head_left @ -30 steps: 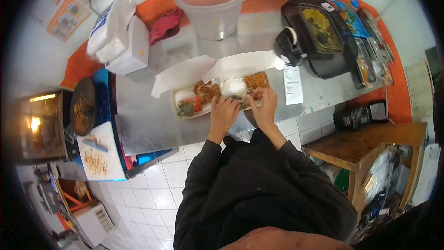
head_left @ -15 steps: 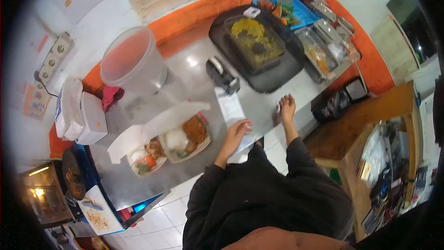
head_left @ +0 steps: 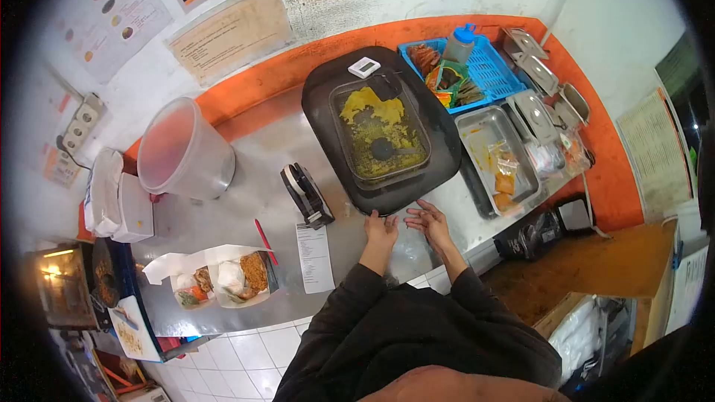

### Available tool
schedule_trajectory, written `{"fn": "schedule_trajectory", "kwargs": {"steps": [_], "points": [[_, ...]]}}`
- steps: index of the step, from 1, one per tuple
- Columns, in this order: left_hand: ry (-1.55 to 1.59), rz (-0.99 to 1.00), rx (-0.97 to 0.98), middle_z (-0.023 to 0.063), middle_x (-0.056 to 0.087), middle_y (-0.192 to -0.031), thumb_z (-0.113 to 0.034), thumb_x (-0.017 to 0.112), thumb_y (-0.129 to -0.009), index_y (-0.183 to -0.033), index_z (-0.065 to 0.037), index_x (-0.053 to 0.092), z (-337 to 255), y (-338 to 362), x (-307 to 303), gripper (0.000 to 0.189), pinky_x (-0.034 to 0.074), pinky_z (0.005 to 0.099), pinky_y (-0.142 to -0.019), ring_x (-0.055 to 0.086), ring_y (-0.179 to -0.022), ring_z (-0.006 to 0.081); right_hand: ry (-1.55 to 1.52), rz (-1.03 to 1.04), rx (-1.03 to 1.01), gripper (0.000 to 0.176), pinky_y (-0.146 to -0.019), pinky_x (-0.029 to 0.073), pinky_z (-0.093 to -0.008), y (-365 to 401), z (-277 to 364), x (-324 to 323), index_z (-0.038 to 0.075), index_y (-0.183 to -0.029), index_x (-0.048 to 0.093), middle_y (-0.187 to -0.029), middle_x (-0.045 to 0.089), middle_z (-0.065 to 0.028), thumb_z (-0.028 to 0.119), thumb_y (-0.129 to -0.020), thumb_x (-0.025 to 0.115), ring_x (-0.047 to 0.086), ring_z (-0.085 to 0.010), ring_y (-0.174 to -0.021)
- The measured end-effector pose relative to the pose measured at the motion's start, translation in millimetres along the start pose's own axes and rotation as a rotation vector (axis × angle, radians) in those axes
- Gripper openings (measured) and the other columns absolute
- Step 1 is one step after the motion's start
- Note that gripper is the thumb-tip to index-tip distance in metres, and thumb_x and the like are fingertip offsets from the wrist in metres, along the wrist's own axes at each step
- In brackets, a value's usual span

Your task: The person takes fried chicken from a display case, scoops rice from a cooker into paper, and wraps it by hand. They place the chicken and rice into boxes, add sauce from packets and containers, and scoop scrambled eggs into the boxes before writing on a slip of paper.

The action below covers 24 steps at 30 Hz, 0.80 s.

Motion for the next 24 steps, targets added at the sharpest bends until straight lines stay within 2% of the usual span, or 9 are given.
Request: {"fn": "schedule_trajectory", "kwargs": {"steps": [4, 8, 10, 14, 15, 17, 20, 22, 24], "points": [[-0.073, 0.243, 0.248, 0.0072, 0.048, -0.107, -0.016, 0.051, -0.09, -0.112, -0.015, 0.042, -5, 26, -16, 0.024, 0.043, 0.0466, -0.09, 0.049, -0.097, 0.0276, 0.02, -0.114, -0.069, 0.029, -0.065, 0.053, -0.0309, -20, 9, -13, -0.005, -0.119, 0.041, -0.1, 0.058, -0.0223, 0.007, -0.093, 0.038, 0.063, -0.0252, -0.071], [-0.212, 0.503, 0.298, 0.0054, 0.052, -0.105, -0.021, 0.048, -0.093, -0.105, -0.007, 0.049, -43, 119, -10, 0.019, 0.045, 0.0391, -0.091, 0.052, -0.1, 0.0224, 0.271, -0.275, -0.285, 0.024, -0.068, 0.05, -0.0312, -50, 18, -40, -0.004, -0.112, 0.047, -0.094, 0.059, -0.0182, 0.006, -0.09, 0.043, 0.061, -0.0236, -0.074], [-0.264, 0.553, 0.356, 0.0047, 0.056, -0.101, -0.025, 0.046, -0.094, -0.105, -0.006, 0.051, -61, 196, 22, 0.022, 0.045, 0.0351, -0.093, 0.054, -0.1, 0.0193, 0.736, -0.406, -0.844, 0.019, -0.073, 0.046, -0.0337, -50, 64, -15, -0.002, -0.103, 0.053, -0.089, 0.058, -0.016, 0.004, -0.085, 0.049, 0.057, -0.0264, -0.08], [-0.253, 0.792, 0.413, 0.0031, 0.06, -0.092, -0.028, 0.043, -0.095, -0.1, -0.005, 0.055, -95, 259, 77, 0.026, 0.043, 0.0363, -0.097, 0.057, -0.102, 0.0209, 1.307, 0.012, -1.15, 0.015, -0.082, 0.04, -0.0414, -106, 96, 21, 0.003, -0.091, 0.06, -0.087, 0.057, -0.0153, 0.004, -0.076, 0.057, 0.05, -0.032, -0.097], [-0.233, 0.899, 0.423, 0.0031, 0.061, -0.092, -0.027, 0.043, -0.095, -0.098, -0.005, 0.055, -102, 265, 95, 0.026, 0.041, 0.0375, -0.098, 0.056, -0.104, 0.0219, 1.304, 0.019, -1.154, 0.015, -0.082, 0.04, -0.0414, -114, 107, 30, 0.003, -0.091, 0.06, -0.087, 0.057, -0.0153, 0.004, -0.076, 0.057, 0.05, -0.032, -0.097], [-0.157, 1.091, 0.521, 0.0061, 0.061, -0.102, -0.024, 0.042, -0.095, -0.105, -0.002, 0.054, -113, 274, 135, 0.026, 0.037, 0.0384, -0.102, 0.054, -0.108, 0.0237, 1.662, 0.399, -0.789, 0.023, -0.084, 0.038, -0.0401, -127, 118, 58, 0.007, -0.096, 0.06, -0.087, 0.06, -0.0107, 0.005, -0.073, 0.059, 0.05, -0.03, -0.1], [-0.133, 1.062, 0.78, 0.0093, 0.058, -0.111, -0.023, 0.044, -0.094, -0.113, 0.0, 0.05, -116, 298, 192, 0.03, 0.033, 0.0387, -0.105, 0.053, -0.111, 0.0244, 1.933, 0.496, -0.887, 0.028, -0.082, 0.037, -0.0374, -142, 115, 68, 0.009, -0.1, 0.057, -0.083, 0.061, -0.0075, 0.006, -0.072, 0.06, 0.051, -0.027, -0.096], [-0.272, 1.174, 0.937, 0.0101, 0.056, -0.116, -0.025, 0.045, -0.094, -0.119, 0.0, 0.046, -121, 294, 204, 0.035, 0.038, 0.035, -0.099, 0.054, -0.107, 0.0205, 1.972, 0.501, -1.027, 0.027, -0.081, 0.037, -0.0377, -152, 105, 69, 0.008, -0.1, 0.056, -0.082, 0.062, -0.0076, 0.006, -0.073, 0.06, 0.052, -0.026, -0.096], [-0.812, 1.03, 1.199, 0.013, 0.056, -0.114, -0.028, 0.042, -0.095, -0.119, -0.001, 0.046, -120, 245, 182, 0.036, 0.041, 0.0349, -0.093, 0.056, -0.103, 0.0204, 2.011, 0.541, -1.161, 0.024, -0.082, 0.039, -0.0365, -149, 106, 73, 0.006, -0.101, 0.053, -0.082, 0.062, -0.0084, 0.006, -0.077, 0.055, 0.055, -0.0237, -0.096]]}}
Point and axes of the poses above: each hand's wrist, its own y-axis away from the middle knuckle, its own x-axis out of the palm, z = x × y, the point moved 3 cm from there along -y, towards the middle knuckle
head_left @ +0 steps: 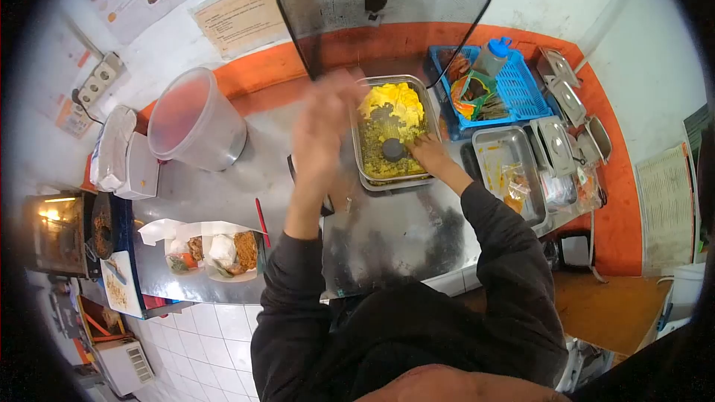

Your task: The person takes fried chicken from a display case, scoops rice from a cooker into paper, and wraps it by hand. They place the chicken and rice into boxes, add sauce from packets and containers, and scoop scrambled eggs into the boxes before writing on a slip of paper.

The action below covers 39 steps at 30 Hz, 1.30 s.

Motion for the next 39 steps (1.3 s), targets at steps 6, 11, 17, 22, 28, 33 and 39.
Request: {"fn": "schedule_trajectory", "kwargs": {"steps": [6, 11, 17, 22, 28, 33, 39], "points": [[-0.391, 0.265, -0.977, 0.0173, 0.065, -0.086, -0.036, 0.037, -0.095, -0.093, 0.009, 0.057, 182, 123, -23, 0.049, 0.053, 0.0305, -0.06, 0.065, -0.067, 0.0234, 0.063, 0.131, -0.092, 0.032, -0.058, 0.047, -0.0338, -6, 7, -7, 0.006, -0.111, 0.047, -0.073, 0.062, -0.006, 0.01, -0.08, 0.052, 0.063, -0.0241, -0.069], [0.144, -0.008, -0.882, 0.0197, 0.064, -0.093, -0.029, 0.037, -0.096, -0.102, 0.008, 0.052, 204, 137, -14, 0.04, 0.055, 0.0326, -0.068, 0.066, -0.076, 0.0272, 0.164, 0.008, -0.095, 0.033, -0.041, 0.045, -0.0322, -23, -22, -40, 0.004, -0.108, 0.051, -0.062, 0.06, -0.0026, 0.01, -0.077, 0.054, 0.06, -0.0222, -0.05], [0.29, -0.102, -0.813, 0.0222, 0.061, -0.102, -0.025, 0.041, -0.095, -0.105, 0.009, 0.049, 197, 135, -6, 0.036, 0.053, 0.0346, -0.079, 0.064, -0.089, 0.028, 0.488, 0.086, -0.043, 0.015, -0.046, 0.048, -0.0301, -39, -43, -4, 0.004, -0.085, 0.064, -0.063, 0.06, -0.0043, 0.01, -0.073, 0.058, 0.062, -0.0169, -0.056], [0.282, -0.133, -0.706, 0.0235, 0.06, -0.104, -0.024, 0.042, -0.095, -0.099, 0.01, 0.048, 202, 138, 1, 0.036, 0.052, 0.0337, -0.081, 0.063, -0.093, 0.0271, 0.375, 0.32, -0.314, 0.007, -0.053, 0.05, -0.033, -25, -16, 13, 0.012, -0.067, 0.065, -0.064, 0.06, -0.0026, 0.011, -0.072, 0.059, 0.063, -0.0181, -0.066], [0.33, -0.169, -0.665, 0.0255, 0.06, -0.1, -0.024, 0.042, -0.095, -0.094, 0.01, 0.048, 211, 140, -3, 0.034, 0.052, 0.0333, -0.082, 0.062, -0.093, 0.0276, -0.03, 0.347, -0.385, 0.008, -0.053, 0.048, -0.0357, 9, 39, -30, 0.006, -0.071, 0.063, -0.065, 0.061, -0.009, 0.01, -0.074, 0.057, 0.062, -0.0258, -0.064], [0.227, -0.024, -0.633, 0.0244, 0.061, -0.099, -0.024, 0.041, -0.096, -0.096, 0.012, 0.048, 203, 138, 0, 0.037, 0.053, 0.0321, -0.079, 0.063, -0.09, 0.0274, -0.534, 0.364, -0.153, 0.015, -0.051, 0.043, -0.0352, 0, 34, -38, 0.0, -0.083, 0.061, -0.06, 0.059, -0.0102, 0.013, -0.084, 0.053, 0.057, -0.0237, -0.055], [0.188, -0.037, -0.682, 0.0217, 0.062, -0.095, -0.026, 0.04, -0.096, -0.098, 0.011, 0.049, 204, 137, 0, 0.037, 0.054, 0.03, -0.072, 0.065, -0.084, 0.0257, -1.646, 0.559, 0.559, 0.026, -0.043, 0.025, -0.0225, 13, 16, -13, 0.001, -0.102, 0.062, -0.054, 0.036, 0.0061, 0.022, -0.092, 0.05, 0.03, -0.0036, -0.046]]}}
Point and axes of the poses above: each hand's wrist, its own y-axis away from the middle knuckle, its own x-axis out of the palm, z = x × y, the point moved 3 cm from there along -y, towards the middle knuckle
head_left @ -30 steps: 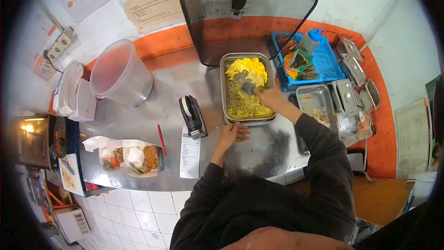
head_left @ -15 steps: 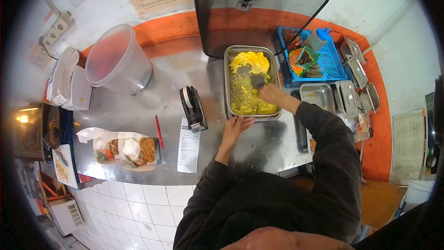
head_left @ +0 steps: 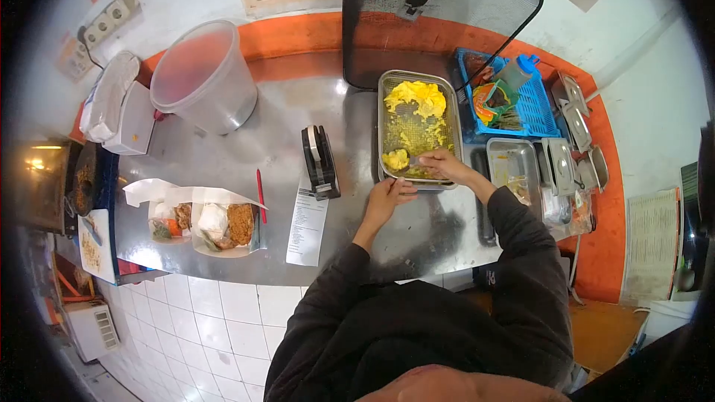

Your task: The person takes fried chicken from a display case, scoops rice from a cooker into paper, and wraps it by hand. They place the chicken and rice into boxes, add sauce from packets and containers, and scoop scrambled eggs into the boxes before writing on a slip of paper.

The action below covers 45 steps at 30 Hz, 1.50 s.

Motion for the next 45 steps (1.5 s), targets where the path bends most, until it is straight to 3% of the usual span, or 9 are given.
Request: {"fn": "schedule_trajectory", "kwargs": {"steps": [12, 18, 20, 24, 26, 28, 37, 39, 45], "points": [[-0.03, 0.127, -0.083, 0.0146, 0.061, -0.094, -0.026, 0.048, -0.093, -0.107, 0.0, 0.048, 3, 78, -58, 0.029, 0.054, 0.0304, -0.064, 0.065, -0.075, 0.0226, -0.007, -0.244, -0.315, 0.03, -0.045, 0.026, -0.0177, 57, 59, 103, 0.003, -0.105, 0.061, -0.057, 0.042, 0.0065, 0.025, -0.095, 0.044, 0.033, -0.0041, -0.046], [0.02, -0.048, -0.055, 0.0112, 0.06, -0.095, -0.02, 0.047, -0.093, -0.107, 0.002, 0.049, 15, 185, -111, 0.026, 0.054, 0.0307, -0.064, 0.064, -0.077, 0.0206, -0.433, 0.261, -0.033, 0.027, -0.053, 0.033, -0.019, 24, 29, 284, 0.0, -0.113, 0.052, -0.078, 0.053, -0.0022, 0.018, -0.094, 0.046, 0.04, -0.0041, -0.061], [-0.041, -0.098, -0.107, 0.012, 0.059, -0.099, -0.02, 0.046, -0.093, -0.11, 0.005, 0.048, 47, 197, -138, 0.029, 0.054, 0.0311, -0.069, 0.063, -0.083, 0.0211, -0.297, 0.326, -0.163, 0.025, -0.056, 0.036, -0.0217, -11, 30, 329, 0.001, -0.114, 0.052, -0.08, 0.053, -0.0055, 0.014, -0.094, 0.044, 0.041, -0.0081, -0.061], [0.09, -0.046, -0.088, 0.0132, 0.059, -0.101, -0.021, 0.044, -0.094, -0.113, 0.005, 0.047, 10, 238, -151, 0.032, 0.054, 0.0305, -0.072, 0.063, -0.085, 0.0219, 0.865, -0.314, -0.938, 0.03, -0.061, 0.045, -0.0326, -95, 25, 390, -0.003, -0.117, 0.049, -0.086, 0.053, -0.0155, 0.006, -0.088, 0.046, 0.052, -0.0242, -0.07], [0.027, -0.158, -0.11, 0.0144, 0.059, -0.101, -0.023, 0.043, -0.095, -0.112, 0.004, 0.047, 2, 248, -166, 0.033, 0.054, 0.0305, -0.072, 0.063, -0.085, 0.0222, 1.428, -0.454, -0.823, 0.042, -0.064, 0.046, -0.0333, -112, 13, 407, -0.006, -0.121, 0.044, -0.088, 0.05, -0.0157, 0.003, -0.08, 0.049, 0.053, -0.0272, -0.076], [0.018, -0.17, -0.118, 0.015, 0.06, -0.101, -0.023, 0.042, -0.095, -0.113, 0.004, 0.047, 0, 259, -180, 0.033, 0.054, 0.031, -0.071, 0.064, -0.083, 0.0227, 1.419, -0.467, -0.875, 0.056, -0.067, 0.047, -0.031, -113, 3, 416, -0.006, -0.127, 0.038, -0.089, 0.046, -0.0151, 0.004, -0.074, 0.05, 0.051, -0.0267, -0.076], [-0.028, -0.234, -0.168, 0.0157, 0.061, -0.089, -0.026, 0.039, -0.096, -0.106, 0.004, 0.048, -10, 253, -179, 0.033, 0.054, 0.0298, -0.06, 0.066, -0.068, 0.026, 1.066, -0.395, -1.097, 0.061, -0.07, 0.046, -0.0324, -27, 65, 384, -0.003, -0.134, 0.032, -0.089, 0.043, -0.0151, -0.004, -0.075, 0.046, 0.051, -0.0263, -0.079], [-0.077, -0.176, -0.235, 0.0138, 0.061, -0.083, -0.026, 0.04, -0.096, -0.103, 0.004, 0.049, -16, 238, -158, 0.032, 0.053, 0.0287, -0.057, 0.065, -0.066, 0.0231, 0.751, -0.138, -0.835, 0.058, -0.071, 0.045, -0.0348, 14, 78, 344, -0.003, -0.131, 0.036, -0.093, 0.044, -0.0178, -0.005, -0.074, 0.046, 0.051, -0.0293, -0.081], [-0.12, 0.029, -0.133, 0.0136, 0.061, -0.081, -0.026, 0.04, -0.096, -0.1, 0.005, 0.053, -10, 132, -64, 0.034, 0.052, 0.028, -0.057, 0.063, -0.063, 0.0201, 0.805, -0.86, -0.802, 0.024, -0.062, 0.046, -0.0412, 47, 74, 118, -0.002, -0.105, 0.053, -0.083, 0.057, -0.0244, 0.014, -0.088, 0.046, 0.057, -0.0377, -0.074]]}}
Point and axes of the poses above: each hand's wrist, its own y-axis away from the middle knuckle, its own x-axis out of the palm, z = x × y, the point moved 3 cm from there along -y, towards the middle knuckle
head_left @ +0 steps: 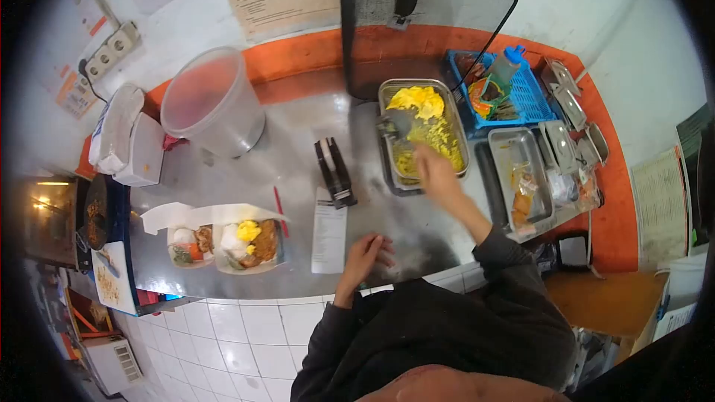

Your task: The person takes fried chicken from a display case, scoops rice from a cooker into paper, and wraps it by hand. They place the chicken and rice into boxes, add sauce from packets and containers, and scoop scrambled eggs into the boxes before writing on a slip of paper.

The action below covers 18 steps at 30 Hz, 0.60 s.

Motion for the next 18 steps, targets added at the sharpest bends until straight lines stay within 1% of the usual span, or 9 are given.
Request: {"fn": "schedule_trajectory", "kwargs": {"steps": [1, 4, 6, 7, 9, 10, 14, 16, 18], "points": [[-0.021, 0.039, 0.057, 0.0137, 0.061, -0.081, -0.027, 0.04, -0.096, -0.1, 0.005, 0.054, -2, -22, 15, 0.035, 0.052, 0.0276, -0.057, 0.063, -0.063, 0.0203, 0.144, 0.188, 0.198, 0.024, -0.059, 0.046, -0.0412, -18, -36, -16, -0.001, -0.106, 0.054, -0.077, 0.06, -0.0223, 0.014, -0.088, 0.048, 0.059, -0.0372, -0.067], [0.058, -0.029, 0.097, 0.0154, 0.062, -0.085, -0.029, 0.041, -0.096, -0.102, 0.006, 0.053, -13, -84, 48, 0.037, 0.052, 0.0278, -0.058, 0.064, -0.063, 0.0221, 0.407, 0.242, 0.086, 0.02, -0.056, 0.048, -0.0432, -55, -130, -24, 0.0, -0.098, 0.059, -0.069, 0.062, -0.0166, 0.013, -0.085, 0.05, 0.06, -0.0337, -0.061], [0.077, -0.087, 0.098, 0.0167, 0.063, -0.086, -0.029, 0.04, -0.096, -0.101, 0.007, 0.052, -20, -113, 60, 0.038, 0.052, 0.0285, -0.059, 0.064, -0.064, 0.023, 0.754, 0.337, -0.121, 0.022, -0.049, 0.048, -0.0383, -73, -163, -16, 0.0, -0.096, 0.06, -0.064, 0.061, -0.0126, 0.01, -0.077, 0.056, 0.062, -0.0262, -0.057], [0.096, -0.137, 0.089, 0.018, 0.063, -0.087, -0.029, 0.04, -0.096, -0.1, 0.008, 0.051, -20, -121, 65, 0.039, 0.053, 0.0292, -0.061, 0.065, -0.065, 0.0238, 0.747, 0.358, -0.127, 0.022, -0.049, 0.048, -0.0383, -76, -179, -6, 0.0, -0.096, 0.06, -0.064, 0.061, -0.0126, 0.01, -0.077, 0.056, 0.062, -0.0262, -0.057], [0.09, -0.17, 0.102, 0.0189, 0.064, -0.087, -0.029, 0.04, -0.096, -0.099, 0.009, 0.05, -20, -127, 66, 0.04, 0.054, 0.0297, -0.061, 0.065, -0.065, 0.0243, 0.981, 0.385, -0.406, 0.024, -0.044, 0.047, -0.032, -72, -188, 20, 0.0, -0.092, 0.062, -0.063, 0.061, -0.0085, 0.007, -0.07, 0.059, 0.062, -0.0195, -0.055], [0.066, -0.188, 0.129, 0.0198, 0.064, -0.087, -0.029, 0.04, -0.096, -0.098, 0.01, 0.05, -21, -127, 66, 0.04, 0.054, 0.0303, -0.061, 0.065, -0.066, 0.0247, 1.092, 0.513, -0.483, 0.022, -0.043, 0.047, -0.0275, -62, -188, 29, -0.001, -0.09, 0.062, -0.066, 0.062, -0.0071, 0.006, -0.07, 0.059, 0.063, -0.0167, -0.057], [0.105, -0.254, 0.152, 0.0192, 0.064, -0.084, -0.027, 0.04, -0.096, -0.094, 0.01, 0.05, -20, -125, 73, 0.038, 0.055, 0.0315, -0.062, 0.065, -0.066, 0.025, 0.955, 0.743, -0.469, 0.021, -0.044, 0.048, -0.029, -52, -189, 37, -0.003, -0.09, 0.063, -0.07, 0.063, -0.0098, 0.006, -0.071, 0.059, 0.064, -0.0194, -0.06], [0.087, -0.269, 0.183, 0.0184, 0.064, -0.083, -0.027, 0.04, -0.096, -0.091, 0.008, 0.051, -17, -127, 71, 0.037, 0.055, 0.0315, -0.061, 0.065, -0.065, 0.0249, 0.684, 0.801, -0.504, 0.034, -0.048, 0.05, -0.0344, -51, -175, 34, -0.01, -0.103, 0.053, -0.067, 0.062, -0.0138, 0.006, -0.073, 0.055, 0.063, -0.026, -0.058], [0.091, -0.254, 0.187, 0.0182, 0.064, -0.083, -0.027, 0.041, -0.096, -0.09, 0.008, 0.051, -12, -129, 69, 0.037, 0.055, 0.0312, -0.061, 0.065, -0.065, 0.0245, 0.662, 0.931, -0.468, 0.036, -0.055, 0.051, -0.0368, -26, -138, 34, -0.009, -0.107, 0.052, -0.073, 0.063, -0.0161, 0.004, -0.074, 0.054, 0.064, -0.0288, -0.064]]}}
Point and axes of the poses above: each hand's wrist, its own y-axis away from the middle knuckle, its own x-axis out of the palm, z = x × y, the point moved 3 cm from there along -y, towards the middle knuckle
